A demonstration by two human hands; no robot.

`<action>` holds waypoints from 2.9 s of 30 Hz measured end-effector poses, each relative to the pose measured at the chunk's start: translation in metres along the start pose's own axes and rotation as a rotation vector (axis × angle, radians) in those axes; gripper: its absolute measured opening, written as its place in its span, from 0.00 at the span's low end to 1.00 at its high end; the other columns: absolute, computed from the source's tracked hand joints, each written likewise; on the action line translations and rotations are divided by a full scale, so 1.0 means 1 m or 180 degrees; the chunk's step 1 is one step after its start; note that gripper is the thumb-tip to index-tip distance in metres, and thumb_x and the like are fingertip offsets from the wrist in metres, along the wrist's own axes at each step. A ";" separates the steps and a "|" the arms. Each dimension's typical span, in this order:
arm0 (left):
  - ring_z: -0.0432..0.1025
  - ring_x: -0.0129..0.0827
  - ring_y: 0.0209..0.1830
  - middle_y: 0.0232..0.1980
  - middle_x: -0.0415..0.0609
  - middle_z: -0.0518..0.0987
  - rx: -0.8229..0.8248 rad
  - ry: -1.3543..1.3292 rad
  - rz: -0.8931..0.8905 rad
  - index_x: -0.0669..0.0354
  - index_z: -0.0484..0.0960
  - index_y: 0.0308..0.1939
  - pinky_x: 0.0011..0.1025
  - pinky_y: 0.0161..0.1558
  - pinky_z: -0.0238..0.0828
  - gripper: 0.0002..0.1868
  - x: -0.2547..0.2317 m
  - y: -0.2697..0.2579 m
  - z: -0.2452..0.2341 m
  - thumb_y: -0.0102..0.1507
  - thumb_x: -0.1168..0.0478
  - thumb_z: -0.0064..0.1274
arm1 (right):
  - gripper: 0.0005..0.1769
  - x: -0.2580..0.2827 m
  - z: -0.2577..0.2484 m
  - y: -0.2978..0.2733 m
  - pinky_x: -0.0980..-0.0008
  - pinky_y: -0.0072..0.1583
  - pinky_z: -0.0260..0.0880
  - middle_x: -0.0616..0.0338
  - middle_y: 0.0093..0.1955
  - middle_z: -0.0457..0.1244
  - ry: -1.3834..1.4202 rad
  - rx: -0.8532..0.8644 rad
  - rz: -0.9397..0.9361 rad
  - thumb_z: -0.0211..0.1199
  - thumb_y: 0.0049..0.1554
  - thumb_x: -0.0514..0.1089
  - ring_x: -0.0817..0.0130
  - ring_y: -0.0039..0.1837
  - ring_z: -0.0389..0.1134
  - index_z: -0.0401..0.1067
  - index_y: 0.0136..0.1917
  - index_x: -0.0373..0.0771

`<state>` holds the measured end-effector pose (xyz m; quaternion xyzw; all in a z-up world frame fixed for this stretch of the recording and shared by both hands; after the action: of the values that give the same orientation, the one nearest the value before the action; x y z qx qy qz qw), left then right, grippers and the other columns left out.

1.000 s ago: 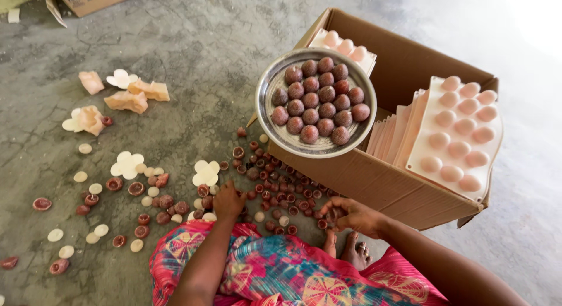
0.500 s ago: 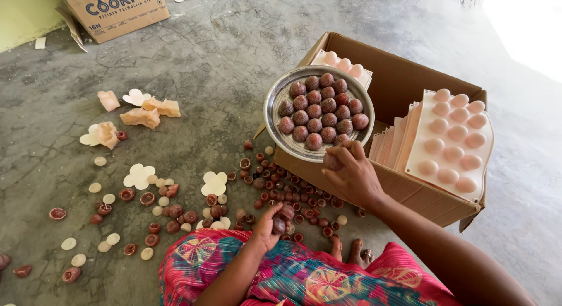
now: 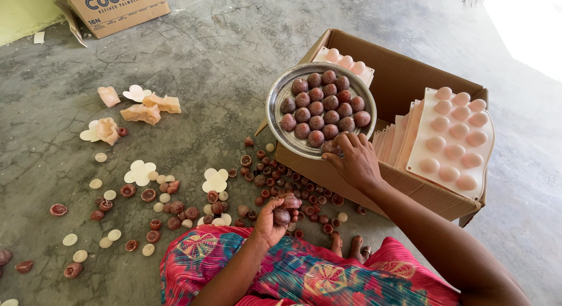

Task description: The person sits on the floor and assembles small round candles by hand. They pick up a candle base and a wick from the floor, insert the wick into the base, and place the finished candle into a metal bowl. The process is repeated continuously with materials scattered around the workspace.

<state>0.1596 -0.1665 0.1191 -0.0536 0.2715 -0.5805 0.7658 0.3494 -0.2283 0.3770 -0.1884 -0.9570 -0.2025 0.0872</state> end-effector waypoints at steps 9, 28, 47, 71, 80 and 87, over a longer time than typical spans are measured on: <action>0.73 0.34 0.35 0.48 0.52 0.80 0.0488 0.0778 0.1082 0.61 0.75 0.56 0.33 0.37 0.74 0.19 -0.059 -0.002 0.079 0.60 0.67 0.53 | 0.31 0.000 -0.002 -0.008 0.51 0.64 0.59 0.53 0.63 0.60 0.0071 -0.0129 -0.0148 0.71 0.52 0.61 0.50 0.62 0.59 0.69 0.60 0.43; 0.76 0.43 0.43 0.47 0.51 0.84 -0.0867 0.5653 0.4895 0.61 0.78 0.47 0.40 0.45 0.74 0.22 -0.113 -0.033 0.216 0.61 0.48 0.67 | 0.24 0.007 -0.001 -0.023 0.53 0.63 0.57 0.59 0.62 0.59 -0.0533 -0.0194 -0.0730 0.66 0.55 0.48 0.56 0.62 0.60 0.69 0.64 0.53; 0.76 0.42 0.43 0.43 0.50 0.79 -0.0658 0.5658 0.4397 0.60 0.74 0.47 0.39 0.43 0.74 0.25 -0.119 -0.020 0.212 0.61 0.45 0.65 | 0.23 0.029 -0.003 -0.026 0.55 0.63 0.58 0.61 0.59 0.63 -0.1207 -0.0071 -0.1456 0.61 0.51 0.40 0.63 0.61 0.62 0.72 0.61 0.42; 0.69 0.42 0.58 0.59 0.54 0.70 -0.0239 0.4975 0.4425 0.61 0.79 0.52 0.31 0.54 0.78 0.15 -0.155 -0.018 0.206 0.62 0.72 0.60 | 0.26 0.027 -0.004 -0.026 0.56 0.65 0.57 0.60 0.62 0.60 -0.1202 -0.0065 -0.1296 0.61 0.55 0.41 0.64 0.62 0.61 0.69 0.68 0.43; 0.69 0.48 0.63 0.59 0.54 0.76 0.0411 0.5412 0.3547 0.59 0.82 0.59 0.41 0.63 0.69 0.21 -0.164 0.008 0.212 0.61 0.67 0.61 | 0.27 0.027 -0.009 -0.024 0.54 0.66 0.57 0.60 0.62 0.61 -0.1219 -0.0123 -0.1272 0.61 0.54 0.40 0.63 0.61 0.62 0.69 0.67 0.42; 0.68 0.48 0.70 0.65 0.53 0.73 0.0660 0.5639 0.3287 0.53 0.77 0.66 0.41 0.68 0.69 0.28 -0.163 0.007 0.212 0.61 0.72 0.56 | 0.28 0.028 -0.006 -0.024 0.55 0.66 0.57 0.60 0.63 0.61 -0.1257 -0.0100 -0.1293 0.61 0.53 0.38 0.63 0.62 0.62 0.69 0.68 0.42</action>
<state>0.2380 -0.0644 0.3538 0.5830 0.6771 -0.0325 0.4478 0.3151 -0.2425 0.3807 -0.0299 -0.9704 -0.1901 -0.1462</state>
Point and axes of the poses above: each hand's wrist, its own y-axis towards the middle knuckle, its own z-axis out of the palm, x = y × z, the point moved 8 cm from there along y, towards the middle knuckle
